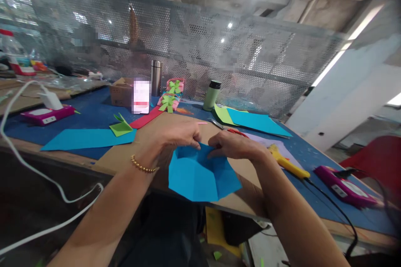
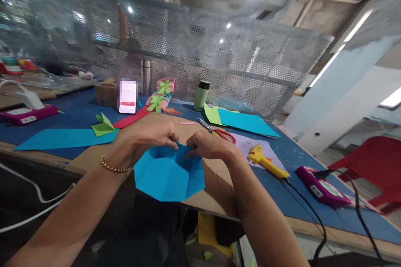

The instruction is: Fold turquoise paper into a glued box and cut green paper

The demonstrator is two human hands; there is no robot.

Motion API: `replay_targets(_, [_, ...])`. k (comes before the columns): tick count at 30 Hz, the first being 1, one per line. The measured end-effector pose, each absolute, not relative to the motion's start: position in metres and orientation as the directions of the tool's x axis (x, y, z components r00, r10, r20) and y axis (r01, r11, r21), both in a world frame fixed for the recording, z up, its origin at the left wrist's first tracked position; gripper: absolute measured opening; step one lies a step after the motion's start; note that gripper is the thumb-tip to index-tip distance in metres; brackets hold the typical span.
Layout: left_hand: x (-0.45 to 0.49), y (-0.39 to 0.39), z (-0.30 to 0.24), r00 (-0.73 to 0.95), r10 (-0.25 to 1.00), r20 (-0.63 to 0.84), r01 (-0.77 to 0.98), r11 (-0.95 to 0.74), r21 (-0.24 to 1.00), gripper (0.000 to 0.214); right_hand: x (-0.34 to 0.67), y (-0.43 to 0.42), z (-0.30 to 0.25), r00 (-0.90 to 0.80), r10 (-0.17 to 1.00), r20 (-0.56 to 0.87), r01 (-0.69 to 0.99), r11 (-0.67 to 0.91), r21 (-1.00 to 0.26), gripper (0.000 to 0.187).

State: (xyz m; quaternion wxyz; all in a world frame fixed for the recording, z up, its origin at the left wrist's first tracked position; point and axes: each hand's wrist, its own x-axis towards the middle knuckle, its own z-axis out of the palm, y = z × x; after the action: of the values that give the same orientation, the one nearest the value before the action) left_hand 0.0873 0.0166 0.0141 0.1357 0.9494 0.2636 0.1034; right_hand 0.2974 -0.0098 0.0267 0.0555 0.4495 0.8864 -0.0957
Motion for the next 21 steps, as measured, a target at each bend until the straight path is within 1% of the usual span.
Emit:
replay_targets(2, [0.087,0.020,0.011,0.845,0.520,0.122,0.454,-0.820,0.349,0.031,0.296,-0.010,0.026,-0.599,0.788,-0.145,0.801,0.592,-0.091,0.040])
replay_targets(4, [0.088,0.019,0.011,0.844,0.523,0.118,0.456,-0.817,0.353,0.033,0.293,-0.010,0.024,-0.593,0.798,-0.111,0.805,0.589,-0.065,0.039])
replay_targets(7, [0.091,0.012,0.018,0.826,0.548,0.134,0.494,-0.817,0.297,0.036,0.289,-0.012,0.023,-0.574,0.815,-0.083,0.819,0.571,-0.054,0.035])
replay_targets(9, [0.093,0.007,0.021,0.830,0.538,0.147,0.487,-0.827,0.280,0.036,0.290,-0.013,0.023,-0.577,0.813,-0.076,0.816,0.573,-0.072,0.034])
replay_targets(11, [0.094,0.006,0.020,0.848,0.510,0.145,0.451,-0.838,0.308,0.037,0.293,-0.012,0.023,-0.596,0.798,-0.085,0.801,0.585,-0.124,0.034])
replay_targets(14, [0.095,0.010,0.016,0.861,0.498,0.103,0.424,-0.816,0.393,0.036,0.302,-0.010,0.024,-0.647,0.757,-0.091,0.756,0.622,-0.202,0.036])
replay_targets(17, [0.094,0.012,0.014,0.857,0.510,0.076,0.427,-0.786,0.447,0.035,0.306,-0.009,0.026,-0.650,0.756,-0.077,0.753,0.626,-0.205,0.033])
replay_targets(21, [0.093,0.014,0.015,0.852,0.516,0.091,0.421,-0.778,0.467,0.033,0.304,-0.009,0.026,-0.637,0.768,-0.069,0.764,0.617,-0.191,0.028])
